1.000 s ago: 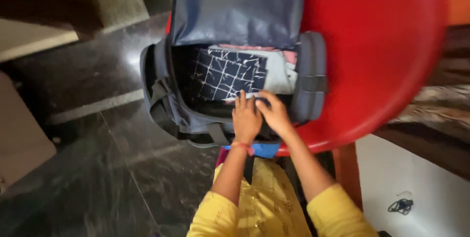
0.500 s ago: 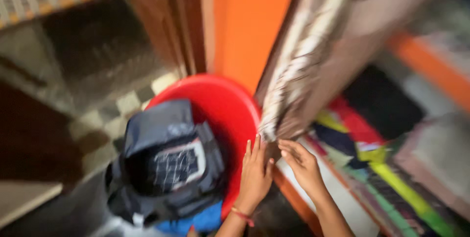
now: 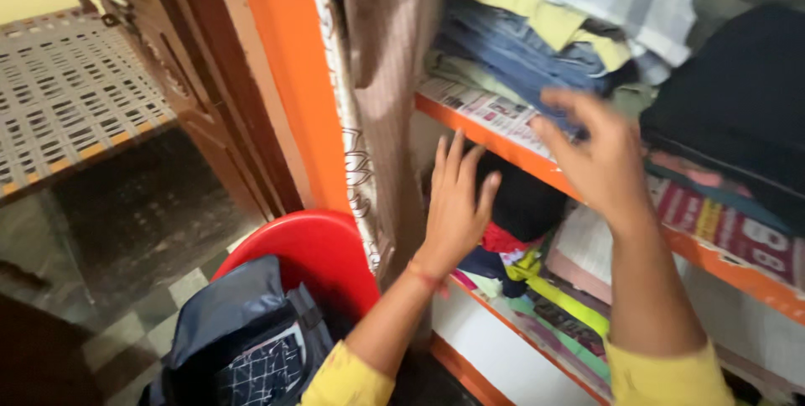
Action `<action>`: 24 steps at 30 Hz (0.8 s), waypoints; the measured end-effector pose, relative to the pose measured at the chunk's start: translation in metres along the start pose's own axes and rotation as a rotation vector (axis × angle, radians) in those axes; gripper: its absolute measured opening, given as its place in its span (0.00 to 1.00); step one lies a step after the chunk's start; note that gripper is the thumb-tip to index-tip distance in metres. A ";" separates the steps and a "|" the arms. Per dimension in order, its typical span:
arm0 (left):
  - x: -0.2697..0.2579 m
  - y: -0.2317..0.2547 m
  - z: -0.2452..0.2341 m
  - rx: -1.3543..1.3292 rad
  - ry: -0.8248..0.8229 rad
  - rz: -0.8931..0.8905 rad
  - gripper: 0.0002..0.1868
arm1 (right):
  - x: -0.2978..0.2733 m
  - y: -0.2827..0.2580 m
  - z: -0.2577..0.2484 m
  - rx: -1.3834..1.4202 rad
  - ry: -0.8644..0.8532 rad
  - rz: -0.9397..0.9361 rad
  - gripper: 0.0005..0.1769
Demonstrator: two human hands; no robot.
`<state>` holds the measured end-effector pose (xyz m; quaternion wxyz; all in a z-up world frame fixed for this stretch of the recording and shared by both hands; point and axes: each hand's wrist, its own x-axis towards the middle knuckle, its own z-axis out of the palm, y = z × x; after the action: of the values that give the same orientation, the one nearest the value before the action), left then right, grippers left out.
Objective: The person repeatedly picks folded clothes from a shelf and places them into a backpack resting on a red chair. The person handles shirts, pants, and other folded garments one at a time, arranging them inside the backpack.
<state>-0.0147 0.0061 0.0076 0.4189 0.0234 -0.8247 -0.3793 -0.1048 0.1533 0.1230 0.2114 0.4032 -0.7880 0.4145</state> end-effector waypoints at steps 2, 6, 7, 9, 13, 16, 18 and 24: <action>0.035 0.006 0.025 -0.013 0.046 0.062 0.24 | 0.034 0.013 -0.005 -0.044 0.076 -0.193 0.16; 0.090 0.011 0.046 0.010 0.102 0.141 0.26 | 0.094 0.050 -0.001 -0.308 0.143 -0.395 0.17; 0.101 0.011 0.048 0.055 0.111 0.157 0.27 | 0.106 0.061 -0.001 -0.362 0.150 -0.401 0.18; 0.119 0.012 0.053 0.139 0.124 0.188 0.29 | 0.125 0.083 0.000 -0.383 0.132 -0.331 0.22; 0.141 0.013 0.061 0.238 0.034 0.201 0.37 | 0.145 0.114 0.002 -0.323 0.008 -0.100 0.32; 0.148 0.017 0.068 0.310 -0.041 0.203 0.45 | 0.160 0.124 0.003 -0.424 -0.084 -0.040 0.35; 0.151 0.021 0.071 0.334 -0.149 0.133 0.49 | 0.168 0.127 0.003 -0.486 -0.109 -0.043 0.38; 0.157 0.023 0.076 0.355 -0.087 0.081 0.55 | 0.181 0.135 0.016 -0.603 -0.118 -0.042 0.35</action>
<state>-0.1636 0.0127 0.1004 0.3869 0.0471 -0.8963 -0.2114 -0.3199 0.1020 0.1695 0.2837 0.3617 -0.8780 0.1332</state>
